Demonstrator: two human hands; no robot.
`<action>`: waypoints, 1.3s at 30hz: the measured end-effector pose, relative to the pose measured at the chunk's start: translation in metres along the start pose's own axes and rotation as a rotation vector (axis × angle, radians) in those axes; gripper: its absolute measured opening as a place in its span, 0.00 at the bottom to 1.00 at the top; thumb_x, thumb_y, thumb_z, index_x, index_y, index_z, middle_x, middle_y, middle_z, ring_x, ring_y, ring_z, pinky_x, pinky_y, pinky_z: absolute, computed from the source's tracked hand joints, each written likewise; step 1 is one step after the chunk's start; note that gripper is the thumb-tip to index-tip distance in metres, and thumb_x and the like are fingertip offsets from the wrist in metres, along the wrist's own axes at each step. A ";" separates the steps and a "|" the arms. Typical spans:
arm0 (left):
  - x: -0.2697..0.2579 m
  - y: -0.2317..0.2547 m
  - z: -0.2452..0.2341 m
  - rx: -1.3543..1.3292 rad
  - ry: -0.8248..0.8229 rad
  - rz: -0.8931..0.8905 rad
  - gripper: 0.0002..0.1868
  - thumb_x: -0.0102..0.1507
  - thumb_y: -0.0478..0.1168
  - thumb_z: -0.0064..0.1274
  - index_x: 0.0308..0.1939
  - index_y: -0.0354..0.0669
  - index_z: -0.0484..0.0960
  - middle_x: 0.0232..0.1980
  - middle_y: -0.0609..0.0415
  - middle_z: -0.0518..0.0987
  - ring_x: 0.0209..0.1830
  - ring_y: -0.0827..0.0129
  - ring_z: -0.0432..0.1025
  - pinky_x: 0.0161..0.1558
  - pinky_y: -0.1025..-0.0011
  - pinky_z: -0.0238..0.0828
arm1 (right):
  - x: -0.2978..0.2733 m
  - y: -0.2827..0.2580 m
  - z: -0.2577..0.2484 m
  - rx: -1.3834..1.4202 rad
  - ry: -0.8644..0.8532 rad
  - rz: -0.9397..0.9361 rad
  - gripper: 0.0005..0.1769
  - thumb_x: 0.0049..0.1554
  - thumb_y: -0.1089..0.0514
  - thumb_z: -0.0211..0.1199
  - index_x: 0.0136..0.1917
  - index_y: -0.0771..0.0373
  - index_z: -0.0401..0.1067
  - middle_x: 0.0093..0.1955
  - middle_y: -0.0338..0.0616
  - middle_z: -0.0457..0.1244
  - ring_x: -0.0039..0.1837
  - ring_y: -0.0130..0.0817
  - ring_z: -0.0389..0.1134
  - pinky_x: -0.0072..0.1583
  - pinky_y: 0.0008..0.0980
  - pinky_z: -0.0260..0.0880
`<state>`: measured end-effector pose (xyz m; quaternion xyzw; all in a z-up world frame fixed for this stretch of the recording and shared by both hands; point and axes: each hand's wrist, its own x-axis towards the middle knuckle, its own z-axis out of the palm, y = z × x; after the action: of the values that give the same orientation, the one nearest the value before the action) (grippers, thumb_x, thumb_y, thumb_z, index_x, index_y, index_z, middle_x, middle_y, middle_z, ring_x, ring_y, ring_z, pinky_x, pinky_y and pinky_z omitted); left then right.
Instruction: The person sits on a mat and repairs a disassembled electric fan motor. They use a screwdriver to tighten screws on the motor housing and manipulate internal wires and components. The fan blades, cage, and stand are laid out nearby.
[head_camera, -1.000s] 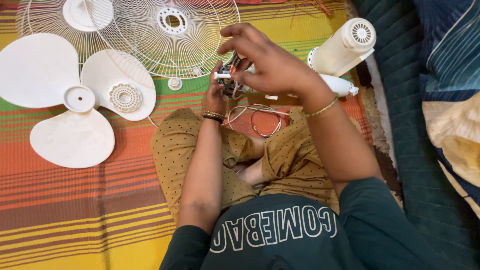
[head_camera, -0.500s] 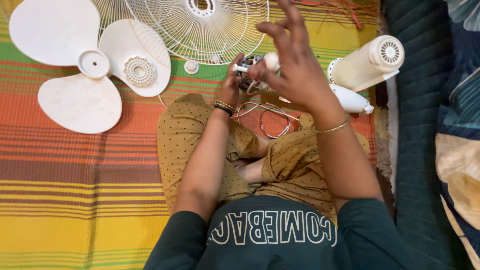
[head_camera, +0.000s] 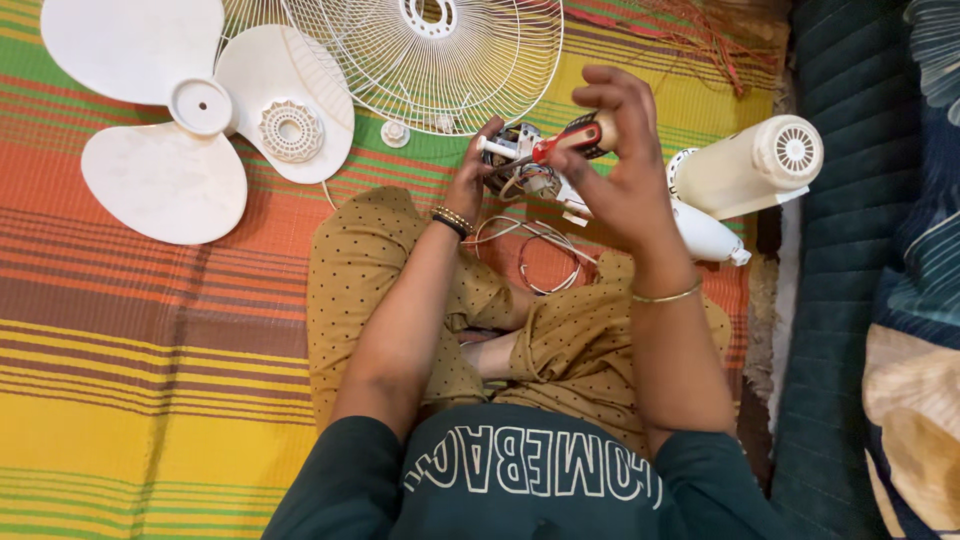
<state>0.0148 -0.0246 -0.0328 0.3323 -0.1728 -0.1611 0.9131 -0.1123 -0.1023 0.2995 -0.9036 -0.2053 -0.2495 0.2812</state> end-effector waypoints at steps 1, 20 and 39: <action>-0.002 0.000 0.001 0.017 0.003 -0.004 0.45 0.52 0.42 0.40 0.78 0.39 0.62 0.80 0.47 0.62 0.82 0.56 0.54 0.81 0.60 0.47 | -0.003 0.004 0.003 0.071 0.009 0.087 0.18 0.56 0.67 0.69 0.57 0.70 0.67 0.64 0.55 0.59 0.66 0.46 0.63 0.64 0.39 0.67; -0.002 -0.001 0.000 0.049 -0.014 0.054 0.41 0.59 0.43 0.32 0.77 0.35 0.62 0.81 0.46 0.61 0.84 0.58 0.52 0.84 0.62 0.40 | -0.146 0.172 0.070 0.901 0.428 0.841 0.12 0.60 0.73 0.62 0.48 0.60 0.63 0.49 0.42 0.63 0.54 0.36 0.71 0.55 0.34 0.78; -0.010 0.017 0.008 0.475 0.053 -0.106 0.37 0.65 0.44 0.26 0.81 0.46 0.54 0.83 0.51 0.57 0.82 0.59 0.53 0.71 0.59 0.53 | -0.125 0.152 0.052 -0.433 -0.314 0.551 0.28 0.54 0.46 0.71 0.64 0.59 0.73 0.67 0.50 0.65 0.70 0.52 0.64 0.70 0.46 0.66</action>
<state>0.0055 -0.0125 -0.0179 0.5503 -0.1642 -0.1551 0.8038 -0.1163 -0.2144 0.1297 -0.9906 0.0623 -0.0609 0.1056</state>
